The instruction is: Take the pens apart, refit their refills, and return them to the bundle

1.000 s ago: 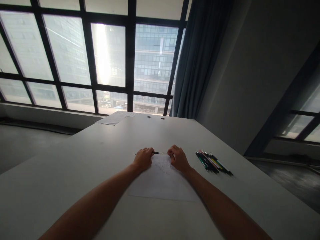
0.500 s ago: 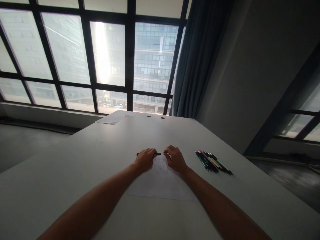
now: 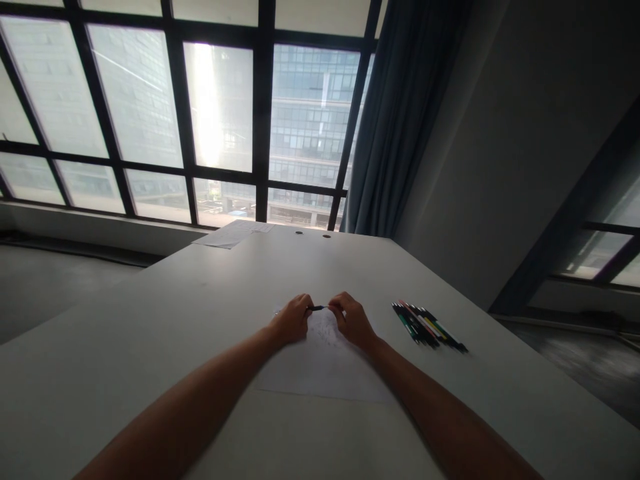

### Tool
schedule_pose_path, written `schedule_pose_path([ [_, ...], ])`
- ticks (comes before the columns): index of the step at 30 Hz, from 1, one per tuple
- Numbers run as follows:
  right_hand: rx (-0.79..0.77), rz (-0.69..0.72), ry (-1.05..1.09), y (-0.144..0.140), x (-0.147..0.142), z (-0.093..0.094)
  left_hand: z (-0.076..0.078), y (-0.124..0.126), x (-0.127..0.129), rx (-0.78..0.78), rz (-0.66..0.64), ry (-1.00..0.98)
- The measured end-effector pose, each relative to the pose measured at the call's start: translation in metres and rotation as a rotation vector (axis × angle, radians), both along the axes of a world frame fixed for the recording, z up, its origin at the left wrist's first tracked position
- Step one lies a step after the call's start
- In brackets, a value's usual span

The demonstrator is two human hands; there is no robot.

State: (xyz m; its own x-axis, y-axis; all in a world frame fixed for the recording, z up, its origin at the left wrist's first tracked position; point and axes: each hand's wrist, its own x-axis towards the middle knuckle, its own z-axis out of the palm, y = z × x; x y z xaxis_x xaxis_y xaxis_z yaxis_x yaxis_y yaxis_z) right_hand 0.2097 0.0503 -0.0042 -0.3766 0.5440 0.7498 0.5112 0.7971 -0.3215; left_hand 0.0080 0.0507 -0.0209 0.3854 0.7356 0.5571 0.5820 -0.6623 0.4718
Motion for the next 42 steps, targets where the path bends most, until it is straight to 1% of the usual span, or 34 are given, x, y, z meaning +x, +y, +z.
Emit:
schedule_pose_path([
  [4, 0.032, 0.014, 0.059, 0.0, -0.001, 0.001, -0.002, 0.002, 0.0, -0.011, -0.021, -0.029],
  [8, 0.046, -0.004, 0.117, -0.001, -0.003, 0.001, -0.001, 0.001, 0.0, -0.023, -0.024, -0.044],
  [14, -0.079, 0.017, 0.101, -0.003, -0.005, 0.001, 0.0, 0.001, 0.0, -0.02, -0.041, -0.053],
  [16, -0.09, -0.041, 0.11, 0.004, 0.001, 0.001, -0.001, 0.002, 0.0, -0.021, -0.035, -0.064],
  [18, -0.069, -0.172, 0.095, 0.015, 0.01, -0.001, -0.001, 0.002, 0.0, -0.026, -0.035, -0.067],
  [19, -0.058, -0.253, 0.053, 0.021, 0.015, -0.003, -0.001, 0.002, 0.0, -0.027, -0.037, -0.064],
  [21, -0.068, -0.373, -0.119, 0.033, 0.025, -0.009, -0.001, 0.003, 0.0, -0.022, -0.04, -0.052],
  [23, -0.103, -0.412, -0.264, 0.04, 0.031, -0.016, 0.0, 0.002, 0.001, -0.014, -0.047, -0.037],
  [25, -0.132, -0.404, -0.332, 0.043, 0.033, -0.02, 0.001, 0.001, 0.0, -0.005, -0.055, -0.019],
  [27, -0.157, -0.385, -0.334, 0.042, 0.032, -0.02, 0.003, 0.0, 0.0, 0.007, -0.035, 0.016],
  [28, -0.172, -0.373, -0.311, 0.04, 0.031, -0.018, 0.004, -0.001, -0.001, 0.013, -0.005, 0.038],
  [31, -0.228, -0.293, -0.14, 0.034, 0.027, -0.009, 0.005, -0.002, -0.003, 0.022, 0.105, 0.085],
  [33, -0.259, -0.219, 0.016, 0.028, 0.022, -0.002, 0.005, -0.002, -0.004, 0.02, 0.135, 0.089],
  [36, -0.287, -0.146, 0.141, 0.02, 0.013, 0.004, 0.005, -0.001, -0.005, 0.014, 0.121, 0.074],
  [42, -0.315, -0.095, 0.168, 0.013, 0.003, 0.002, 0.005, -0.002, -0.004, 0.019, 0.05, 0.049],
])
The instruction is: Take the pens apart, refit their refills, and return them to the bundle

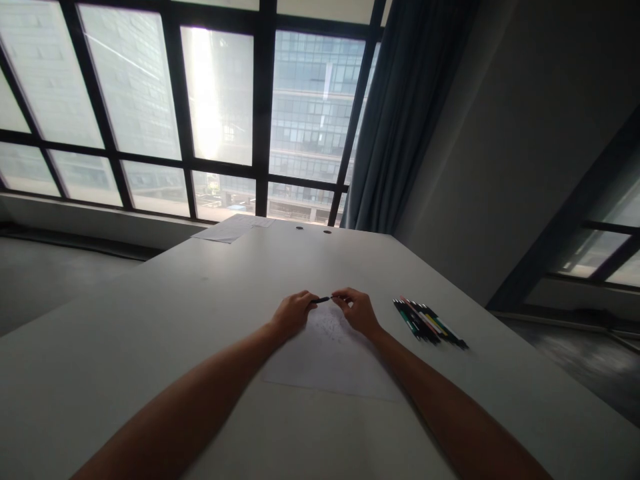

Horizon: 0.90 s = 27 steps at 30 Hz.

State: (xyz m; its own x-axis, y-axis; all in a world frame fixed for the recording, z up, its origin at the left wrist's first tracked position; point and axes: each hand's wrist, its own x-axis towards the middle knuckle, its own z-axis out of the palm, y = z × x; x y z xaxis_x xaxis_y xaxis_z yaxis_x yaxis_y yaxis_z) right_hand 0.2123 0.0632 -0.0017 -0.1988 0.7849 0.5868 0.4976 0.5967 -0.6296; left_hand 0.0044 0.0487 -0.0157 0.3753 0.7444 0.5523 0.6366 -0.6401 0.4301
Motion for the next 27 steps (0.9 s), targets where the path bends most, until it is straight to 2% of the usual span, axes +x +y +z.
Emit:
schedule_pose_path([
  [11, 0.004, 0.023, 0.046, -0.002, -0.001, -0.003, -0.003, 0.002, 0.0, 0.01, -0.07, -0.053],
  [17, 0.083, 0.025, -0.135, -0.006, 0.0, -0.001, -0.005, 0.003, -0.001, 0.008, -0.129, -0.047],
  [21, 0.056, -0.001, -0.24, -0.008, 0.001, -0.001, -0.005, 0.001, -0.001, 0.02, -0.165, -0.04],
  [27, -0.041, 0.146, -0.215, -0.009, 0.008, 0.008, -0.003, 0.0, 0.0, 0.021, -0.162, -0.043],
])
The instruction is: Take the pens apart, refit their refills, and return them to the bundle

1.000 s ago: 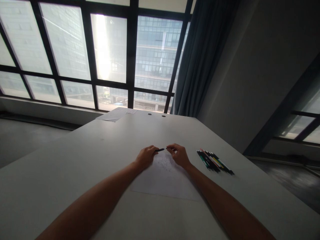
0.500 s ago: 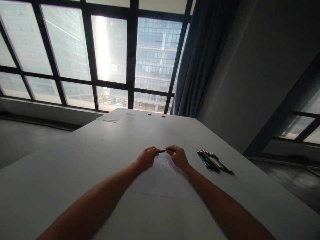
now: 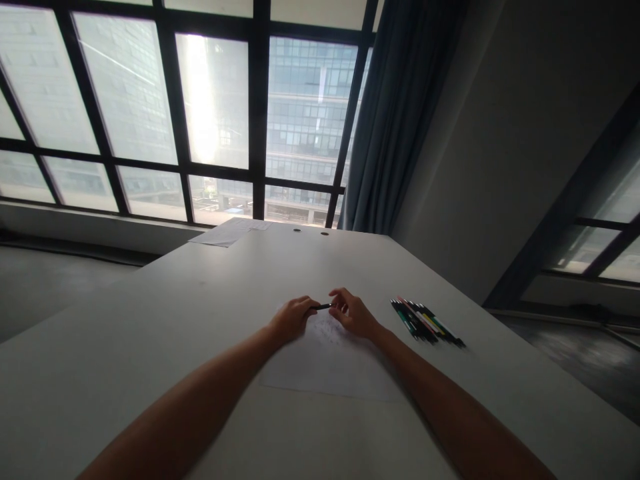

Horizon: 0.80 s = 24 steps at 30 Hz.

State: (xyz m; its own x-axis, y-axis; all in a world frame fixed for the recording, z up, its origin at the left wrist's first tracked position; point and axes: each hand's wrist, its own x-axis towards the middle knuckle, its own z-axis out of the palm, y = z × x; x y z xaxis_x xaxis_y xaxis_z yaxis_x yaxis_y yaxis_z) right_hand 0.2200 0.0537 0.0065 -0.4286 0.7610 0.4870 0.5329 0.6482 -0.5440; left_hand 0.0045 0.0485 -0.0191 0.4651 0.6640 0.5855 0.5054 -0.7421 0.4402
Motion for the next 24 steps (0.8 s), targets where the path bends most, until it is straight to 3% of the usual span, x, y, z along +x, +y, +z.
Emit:
schedule_pose_path([
  [13, 0.003, -0.145, -0.281, -0.009, 0.001, 0.018, 0.0, -0.001, 0.0, 0.001, -0.001, 0.035],
  [24, -0.037, -0.139, -0.376, -0.012, -0.001, 0.021, -0.002, 0.0, 0.001, 0.041, -0.018, 0.015],
])
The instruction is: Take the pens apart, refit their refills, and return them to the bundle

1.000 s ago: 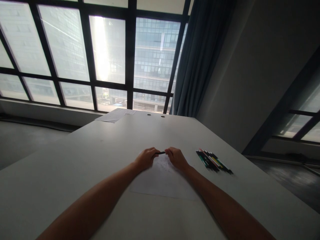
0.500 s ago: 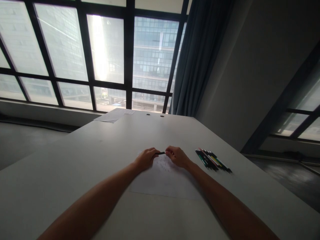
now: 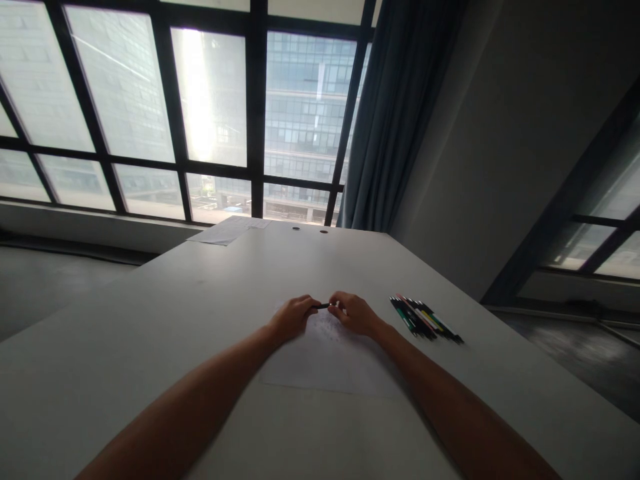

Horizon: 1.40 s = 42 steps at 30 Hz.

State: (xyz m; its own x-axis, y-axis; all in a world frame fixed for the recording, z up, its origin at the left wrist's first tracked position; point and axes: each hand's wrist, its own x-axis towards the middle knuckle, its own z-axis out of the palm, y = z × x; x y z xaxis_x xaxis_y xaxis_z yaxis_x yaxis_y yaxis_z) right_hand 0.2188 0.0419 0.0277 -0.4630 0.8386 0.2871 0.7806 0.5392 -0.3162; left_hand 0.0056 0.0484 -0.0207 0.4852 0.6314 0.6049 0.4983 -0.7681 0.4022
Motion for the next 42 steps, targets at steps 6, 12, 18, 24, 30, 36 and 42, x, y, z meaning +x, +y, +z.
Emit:
schedule_pose_path([
  [6, -0.004, 0.044, 0.04, 0.0, -0.002, -0.001, -0.001, 0.0, 0.001, 0.006, 0.004, 0.023],
  [12, 0.056, -0.035, -0.067, 0.003, 0.005, 0.008, 0.005, -0.001, 0.001, -0.005, 0.134, 0.1],
  [18, 0.354, -0.026, -0.144, 0.007, 0.011, 0.004, 0.008, 0.0, 0.002, -0.073, 0.244, 0.064],
  [24, 0.304, 0.146, -0.021, -0.002, -0.01, -0.008, 0.011, -0.004, 0.002, -0.128, 0.251, -0.122],
  [30, 0.145, -0.038, 0.599, 0.004, -0.003, 0.011, 0.014, -0.002, -0.004, -0.193, 0.383, 0.048],
  [36, -0.328, 0.155, 1.511, 0.011, 0.012, 0.051, 0.015, -0.004, 0.0, -0.15, 0.373, 0.256],
  [42, -0.402, 0.081, 1.511, 0.009, 0.024, 0.061, 0.011, -0.001, -0.001, -0.106, 0.367, 0.27],
])
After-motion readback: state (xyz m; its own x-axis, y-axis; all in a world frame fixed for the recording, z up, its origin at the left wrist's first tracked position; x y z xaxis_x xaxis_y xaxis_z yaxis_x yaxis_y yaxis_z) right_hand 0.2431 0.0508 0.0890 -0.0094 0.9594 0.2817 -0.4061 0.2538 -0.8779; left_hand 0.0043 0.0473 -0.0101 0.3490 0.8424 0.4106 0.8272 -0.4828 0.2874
